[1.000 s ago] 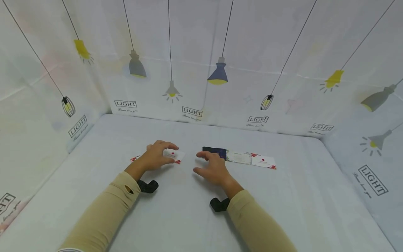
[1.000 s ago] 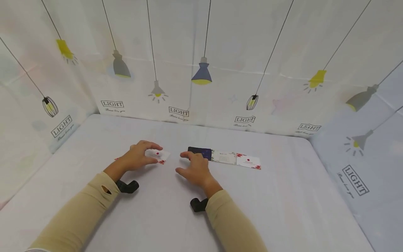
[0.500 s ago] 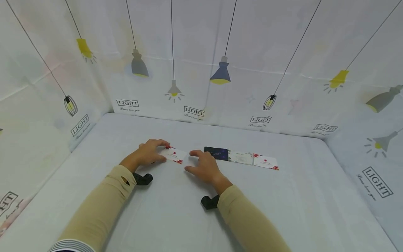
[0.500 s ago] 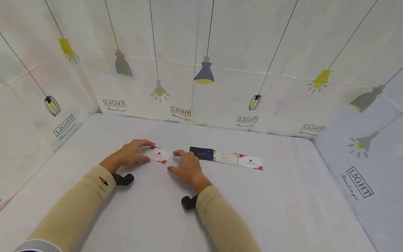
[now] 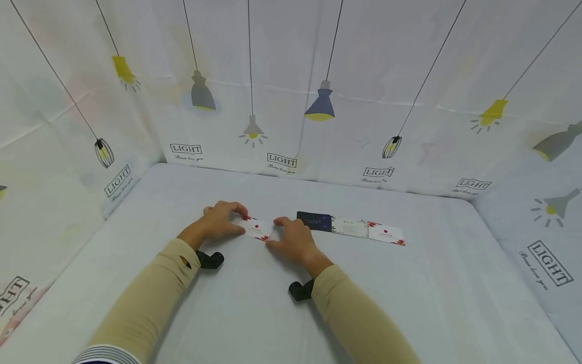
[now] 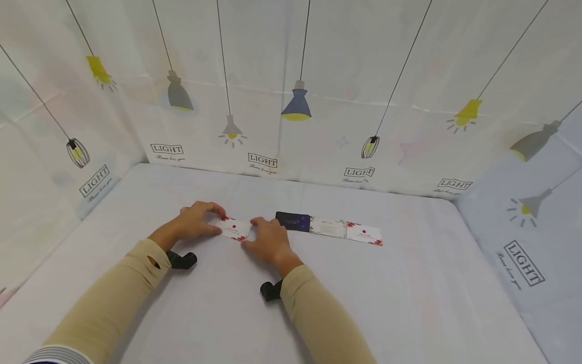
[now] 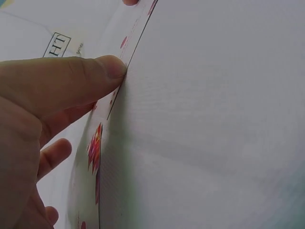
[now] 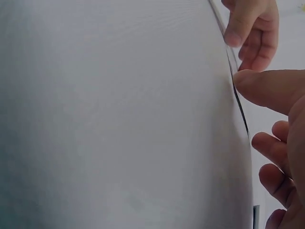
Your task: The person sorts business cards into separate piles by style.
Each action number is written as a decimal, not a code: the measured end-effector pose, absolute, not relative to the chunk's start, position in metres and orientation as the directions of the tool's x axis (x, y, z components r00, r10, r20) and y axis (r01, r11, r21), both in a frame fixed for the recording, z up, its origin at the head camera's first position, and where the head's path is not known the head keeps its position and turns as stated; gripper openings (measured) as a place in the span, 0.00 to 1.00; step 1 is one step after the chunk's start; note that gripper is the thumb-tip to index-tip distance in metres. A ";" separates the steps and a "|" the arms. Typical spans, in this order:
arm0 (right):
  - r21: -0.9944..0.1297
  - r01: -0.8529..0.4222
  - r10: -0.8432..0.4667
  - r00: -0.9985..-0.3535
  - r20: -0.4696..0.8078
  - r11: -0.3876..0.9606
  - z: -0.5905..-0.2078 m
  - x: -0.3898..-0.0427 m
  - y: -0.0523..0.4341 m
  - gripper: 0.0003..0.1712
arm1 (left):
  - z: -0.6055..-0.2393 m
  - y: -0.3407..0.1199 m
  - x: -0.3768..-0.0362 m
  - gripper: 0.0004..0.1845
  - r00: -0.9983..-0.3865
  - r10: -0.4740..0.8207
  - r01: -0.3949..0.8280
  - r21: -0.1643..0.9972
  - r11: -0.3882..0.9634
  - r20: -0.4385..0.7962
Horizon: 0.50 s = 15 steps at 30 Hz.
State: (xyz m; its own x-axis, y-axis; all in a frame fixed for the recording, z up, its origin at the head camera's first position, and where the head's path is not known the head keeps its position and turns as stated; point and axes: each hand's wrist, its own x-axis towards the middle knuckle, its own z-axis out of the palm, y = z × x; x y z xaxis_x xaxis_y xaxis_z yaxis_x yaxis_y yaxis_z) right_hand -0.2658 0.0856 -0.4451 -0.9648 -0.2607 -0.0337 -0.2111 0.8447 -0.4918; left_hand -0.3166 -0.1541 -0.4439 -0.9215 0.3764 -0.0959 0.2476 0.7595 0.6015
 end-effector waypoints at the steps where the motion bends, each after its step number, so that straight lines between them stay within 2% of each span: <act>1: -0.480 -0.216 -0.263 -0.964 -0.033 0.850 -0.446 -0.266 0.085 0.35 | -0.444 -0.153 -0.316 0.20 -0.922 0.375 0.246 0.603 0.759 -0.096; 15: -0.425 -0.253 -0.289 -0.957 -0.022 0.869 -0.446 -0.270 0.083 0.34 | -0.446 -0.141 -0.306 0.18 -0.925 0.363 0.228 0.603 0.764 -0.111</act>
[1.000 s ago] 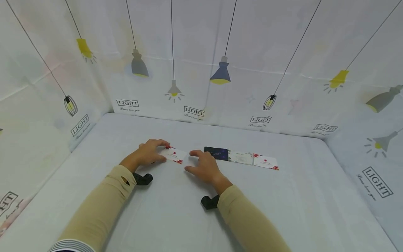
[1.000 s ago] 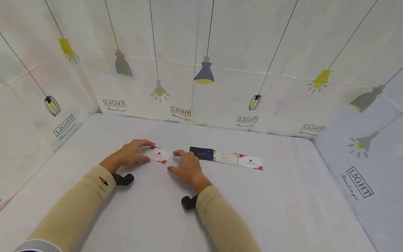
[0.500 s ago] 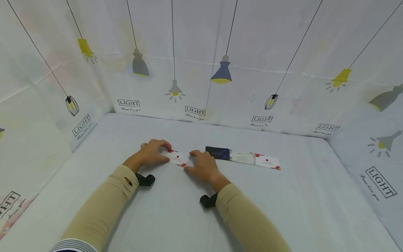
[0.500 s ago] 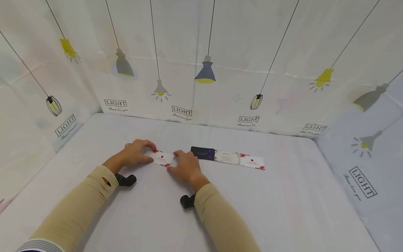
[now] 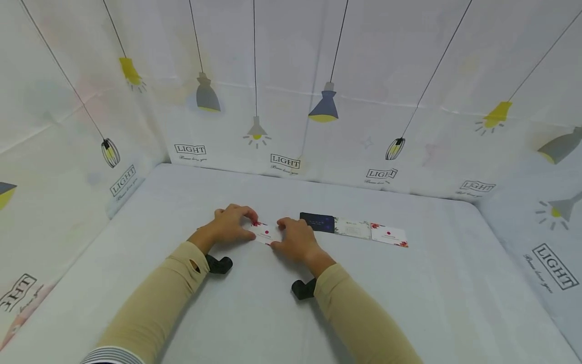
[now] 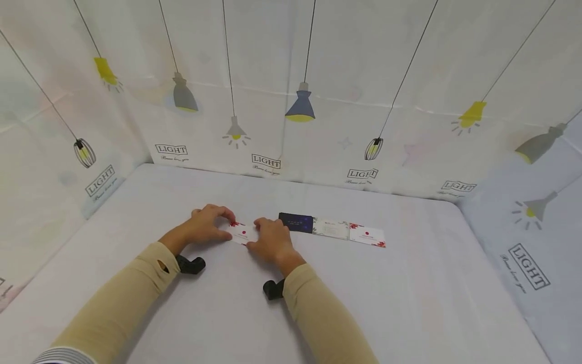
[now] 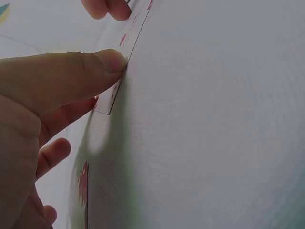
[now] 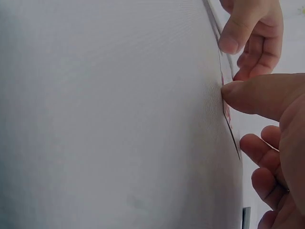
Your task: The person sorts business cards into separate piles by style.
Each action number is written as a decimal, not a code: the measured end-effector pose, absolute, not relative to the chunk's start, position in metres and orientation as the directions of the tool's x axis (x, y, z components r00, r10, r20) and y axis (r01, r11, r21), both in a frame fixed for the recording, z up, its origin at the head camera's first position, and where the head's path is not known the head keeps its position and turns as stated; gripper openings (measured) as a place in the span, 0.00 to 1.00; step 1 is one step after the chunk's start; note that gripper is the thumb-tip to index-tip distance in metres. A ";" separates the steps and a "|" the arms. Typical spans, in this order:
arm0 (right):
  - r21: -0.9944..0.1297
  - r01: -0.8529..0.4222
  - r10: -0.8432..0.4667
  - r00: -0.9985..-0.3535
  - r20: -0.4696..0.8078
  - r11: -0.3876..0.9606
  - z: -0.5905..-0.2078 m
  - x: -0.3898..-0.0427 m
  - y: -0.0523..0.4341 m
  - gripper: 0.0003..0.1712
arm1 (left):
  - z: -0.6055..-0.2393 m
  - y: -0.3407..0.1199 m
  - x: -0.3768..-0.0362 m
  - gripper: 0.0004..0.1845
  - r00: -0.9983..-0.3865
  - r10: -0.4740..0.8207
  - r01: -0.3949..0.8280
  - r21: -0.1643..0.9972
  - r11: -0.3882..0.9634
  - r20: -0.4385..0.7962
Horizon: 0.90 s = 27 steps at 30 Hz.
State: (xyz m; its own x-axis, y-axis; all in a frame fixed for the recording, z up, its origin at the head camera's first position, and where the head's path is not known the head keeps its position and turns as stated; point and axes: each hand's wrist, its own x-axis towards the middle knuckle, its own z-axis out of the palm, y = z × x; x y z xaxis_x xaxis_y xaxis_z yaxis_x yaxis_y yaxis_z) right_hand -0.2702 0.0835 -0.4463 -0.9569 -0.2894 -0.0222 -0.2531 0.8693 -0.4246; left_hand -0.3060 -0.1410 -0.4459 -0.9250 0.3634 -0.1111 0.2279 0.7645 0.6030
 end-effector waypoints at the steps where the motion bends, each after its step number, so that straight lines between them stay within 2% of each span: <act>1: -0.424 -0.256 -0.292 -0.956 -0.022 0.869 -0.447 -0.270 0.085 0.34 | -0.446 -0.139 -0.305 0.18 -0.926 0.359 0.223 0.599 0.769 -0.117; 9: -0.452 -0.270 -0.309 -0.951 -0.013 0.850 -0.445 -0.267 0.093 0.32 | -0.445 -0.132 -0.301 0.19 -0.919 0.377 0.242 0.589 0.771 -0.115; 16: -0.472 -0.297 -0.339 -0.941 -0.006 0.830 -0.444 -0.264 0.101 0.32 | -0.447 -0.128 -0.297 0.27 -0.912 0.378 0.226 0.574 0.787 -0.159; 27: -0.485 -0.327 -0.368 -0.930 0.012 0.811 -0.443 -0.259 0.115 0.30 | -0.450 -0.121 -0.295 0.18 -0.893 0.443 0.314 0.601 0.735 -0.074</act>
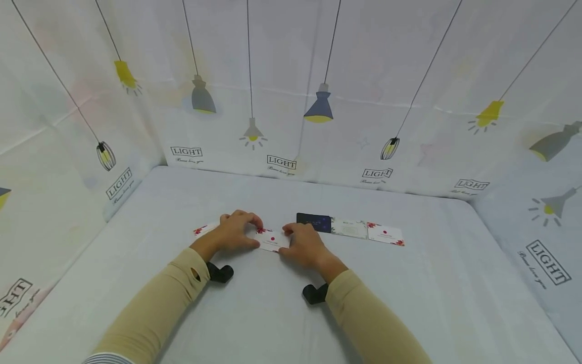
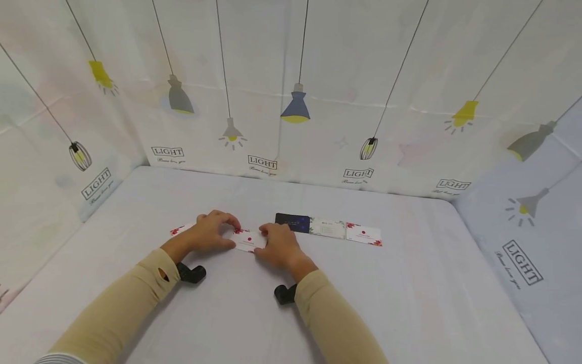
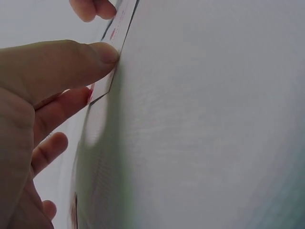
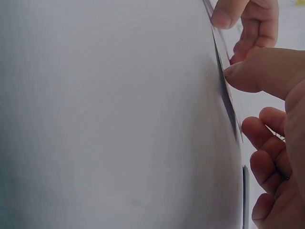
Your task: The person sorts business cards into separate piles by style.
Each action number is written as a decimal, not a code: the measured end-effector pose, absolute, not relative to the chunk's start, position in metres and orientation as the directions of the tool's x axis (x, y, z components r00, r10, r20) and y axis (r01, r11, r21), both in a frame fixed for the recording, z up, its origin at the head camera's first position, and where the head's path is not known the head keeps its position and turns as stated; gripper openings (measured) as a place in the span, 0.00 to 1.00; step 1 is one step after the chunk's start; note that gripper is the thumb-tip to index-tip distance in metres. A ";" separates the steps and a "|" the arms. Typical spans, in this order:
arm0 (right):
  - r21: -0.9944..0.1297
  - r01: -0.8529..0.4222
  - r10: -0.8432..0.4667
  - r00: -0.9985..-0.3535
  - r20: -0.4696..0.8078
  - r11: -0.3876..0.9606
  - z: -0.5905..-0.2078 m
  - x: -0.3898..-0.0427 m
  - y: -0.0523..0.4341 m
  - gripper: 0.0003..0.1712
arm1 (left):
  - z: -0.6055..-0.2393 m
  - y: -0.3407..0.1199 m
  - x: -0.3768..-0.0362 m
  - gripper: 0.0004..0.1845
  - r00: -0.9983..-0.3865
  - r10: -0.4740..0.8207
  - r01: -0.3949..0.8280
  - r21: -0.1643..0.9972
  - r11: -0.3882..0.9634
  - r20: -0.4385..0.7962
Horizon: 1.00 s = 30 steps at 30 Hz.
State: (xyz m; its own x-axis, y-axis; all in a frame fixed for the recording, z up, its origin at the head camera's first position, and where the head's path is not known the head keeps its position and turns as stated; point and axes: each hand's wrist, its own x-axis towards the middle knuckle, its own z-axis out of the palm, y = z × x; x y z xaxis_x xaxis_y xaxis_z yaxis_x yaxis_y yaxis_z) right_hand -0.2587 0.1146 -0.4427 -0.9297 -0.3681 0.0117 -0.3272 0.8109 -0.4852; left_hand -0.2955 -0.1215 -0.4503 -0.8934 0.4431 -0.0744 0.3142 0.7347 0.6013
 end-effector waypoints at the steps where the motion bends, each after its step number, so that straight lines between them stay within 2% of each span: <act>1: -0.495 -0.324 -0.368 -0.930 0.011 0.806 -0.444 -0.258 0.116 0.30 | -0.451 -0.121 -0.295 0.17 -0.892 0.447 0.321 0.602 0.731 -0.067; 6: -0.533 -0.304 -0.356 -0.935 0.006 0.790 -0.447 -0.256 0.120 0.29 | -0.452 -0.120 -0.293 0.17 -0.891 0.447 0.314 0.601 0.735 -0.082; 10: -0.533 -0.285 -0.346 -0.938 -0.016 0.797 -0.446 -0.256 0.122 0.31 | -0.447 -0.119 -0.289 0.25 -0.893 0.431 0.279 0.589 0.759 -0.133; 14: -0.541 -0.276 -0.352 -0.935 -0.040 0.794 -0.445 -0.256 0.122 0.32 | -0.442 -0.117 -0.286 0.29 -0.873 0.467 0.326 0.544 0.773 -0.141; 20: -0.547 -0.256 -0.352 -0.933 -0.077 0.797 -0.443 -0.256 0.122 0.32 | -0.440 -0.116 -0.284 0.25 -0.853 0.507 0.382 0.512 0.770 -0.125; 30: -0.533 -0.284 -0.373 -0.925 -0.065 0.797 -0.440 -0.257 0.125 0.32 | -0.438 -0.120 -0.286 0.22 -0.849 0.503 0.340 0.559 0.756 -0.164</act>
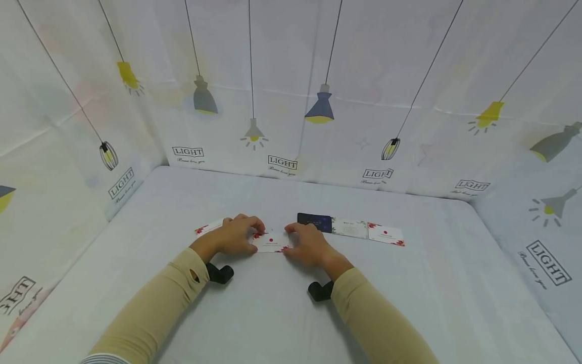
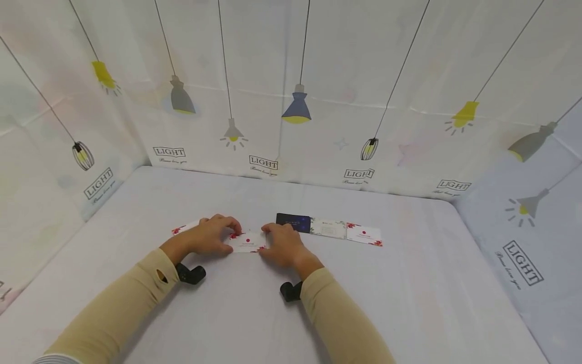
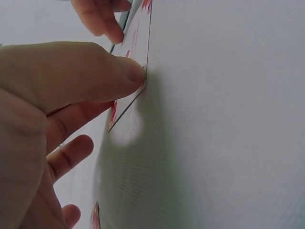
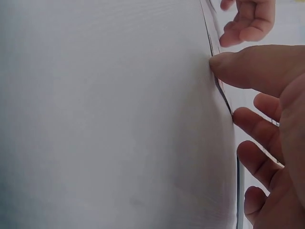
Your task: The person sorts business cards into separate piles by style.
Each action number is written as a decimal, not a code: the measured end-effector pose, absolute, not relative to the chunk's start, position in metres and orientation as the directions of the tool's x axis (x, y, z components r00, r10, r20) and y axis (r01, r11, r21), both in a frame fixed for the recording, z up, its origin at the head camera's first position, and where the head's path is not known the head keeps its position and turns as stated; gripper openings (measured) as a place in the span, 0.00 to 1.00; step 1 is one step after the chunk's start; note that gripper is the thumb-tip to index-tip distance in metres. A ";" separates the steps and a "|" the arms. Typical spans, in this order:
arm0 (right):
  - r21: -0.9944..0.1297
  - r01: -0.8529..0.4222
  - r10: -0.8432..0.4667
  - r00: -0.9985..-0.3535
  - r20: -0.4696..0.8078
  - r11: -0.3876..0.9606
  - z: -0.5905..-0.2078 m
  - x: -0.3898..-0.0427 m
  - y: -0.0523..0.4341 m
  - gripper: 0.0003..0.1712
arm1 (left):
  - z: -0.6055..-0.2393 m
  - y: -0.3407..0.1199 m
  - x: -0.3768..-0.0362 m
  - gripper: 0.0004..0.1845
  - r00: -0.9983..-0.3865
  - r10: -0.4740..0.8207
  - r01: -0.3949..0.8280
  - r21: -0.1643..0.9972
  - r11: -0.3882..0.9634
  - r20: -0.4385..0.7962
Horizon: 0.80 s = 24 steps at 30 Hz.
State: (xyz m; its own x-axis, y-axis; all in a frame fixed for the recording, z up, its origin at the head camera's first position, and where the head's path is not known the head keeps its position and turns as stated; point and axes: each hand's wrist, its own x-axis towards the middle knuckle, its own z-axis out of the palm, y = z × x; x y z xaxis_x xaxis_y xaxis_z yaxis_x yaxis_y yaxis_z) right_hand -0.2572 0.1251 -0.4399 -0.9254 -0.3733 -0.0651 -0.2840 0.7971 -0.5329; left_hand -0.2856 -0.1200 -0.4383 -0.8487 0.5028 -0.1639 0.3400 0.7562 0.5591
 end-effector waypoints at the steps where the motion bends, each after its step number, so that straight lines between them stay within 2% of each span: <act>1: -0.531 -0.287 -0.375 -0.925 -0.064 0.797 -0.439 -0.257 0.125 0.32 | -0.438 -0.120 -0.286 0.22 -0.847 0.505 0.343 0.557 0.756 -0.164; 8: -0.523 -0.328 -0.410 -0.911 -0.044 0.786 -0.435 -0.257 0.125 0.31 | -0.434 -0.124 -0.289 0.24 -0.859 0.480 0.336 0.512 0.790 -0.177; 14: -0.501 -0.315 -0.397 -0.916 -0.064 0.806 -0.436 -0.258 0.127 0.31 | -0.428 -0.124 -0.290 0.23 -0.852 0.493 0.349 0.509 0.787 -0.177; 24: -0.502 -0.264 -0.356 -0.930 -0.096 0.824 -0.440 -0.257 0.128 0.31 | -0.433 -0.123 -0.285 0.19 -0.876 0.456 0.318 0.524 0.790 -0.156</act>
State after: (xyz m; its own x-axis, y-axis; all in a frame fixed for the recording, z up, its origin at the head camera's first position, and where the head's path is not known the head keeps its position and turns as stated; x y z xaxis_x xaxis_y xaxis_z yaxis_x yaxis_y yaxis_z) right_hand -0.2567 0.1279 -0.4399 -0.9296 -0.3559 -0.0960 -0.2636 0.8239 -0.5017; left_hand -0.2854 -0.1233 -0.4329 -0.8761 0.4561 -0.1561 0.3178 0.7899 0.5245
